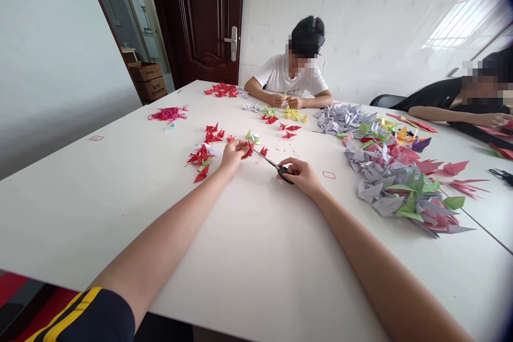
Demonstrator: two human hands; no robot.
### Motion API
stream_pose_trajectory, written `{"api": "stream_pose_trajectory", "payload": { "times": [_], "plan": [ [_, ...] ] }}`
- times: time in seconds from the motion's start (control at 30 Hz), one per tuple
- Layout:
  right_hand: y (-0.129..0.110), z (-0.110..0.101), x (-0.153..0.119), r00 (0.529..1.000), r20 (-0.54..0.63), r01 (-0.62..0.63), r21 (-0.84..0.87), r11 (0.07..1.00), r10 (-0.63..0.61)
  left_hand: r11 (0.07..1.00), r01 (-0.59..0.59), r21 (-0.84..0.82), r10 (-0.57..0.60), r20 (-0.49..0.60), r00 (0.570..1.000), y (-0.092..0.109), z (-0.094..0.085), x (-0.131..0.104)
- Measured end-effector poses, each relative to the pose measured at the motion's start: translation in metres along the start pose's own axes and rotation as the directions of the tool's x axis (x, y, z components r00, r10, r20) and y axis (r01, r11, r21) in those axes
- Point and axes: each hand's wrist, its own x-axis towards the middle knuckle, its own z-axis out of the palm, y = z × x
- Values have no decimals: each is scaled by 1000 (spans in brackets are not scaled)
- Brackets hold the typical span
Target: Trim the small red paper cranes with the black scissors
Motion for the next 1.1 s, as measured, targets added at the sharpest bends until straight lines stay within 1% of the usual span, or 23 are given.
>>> {"api": "stream_pose_trajectory", "payload": {
  "times": [0.1,0.23,0.3,0.53,0.67,0.77,0.97,1.1],
  "plan": [
    [2,-1,1,1000,7,-10,53,999,10,1000,6,10,-6,0,1000,2,1,-1],
    [5,-3,3,999,-28,-18,202,979,24,1000,-1,3,1,-18,1000,4,2,-3],
    [5,-3,3,999,-41,-20,239,971,31,1000,-5,-3,5,-24,1000,4,2,-4],
    [0,-2,1,999,-23,-40,207,978,45,999,-28,29,30,-47,998,3,1,-4],
    [-1,-1,1,999,-24,-43,184,982,48,998,-56,25,56,-19,998,2,1,-4],
    [-1,-1,1,999,-20,-45,187,981,50,999,-54,-1,54,-15,998,0,1,-2],
    [-1,-1,1,998,-7,-54,188,981,56,1000,-30,-4,30,-61,998,1,1,-2],
    [0,-1,1,998,-5,-54,187,981,55,999,-33,17,34,-33,999,3,2,-4]
  ]
}}
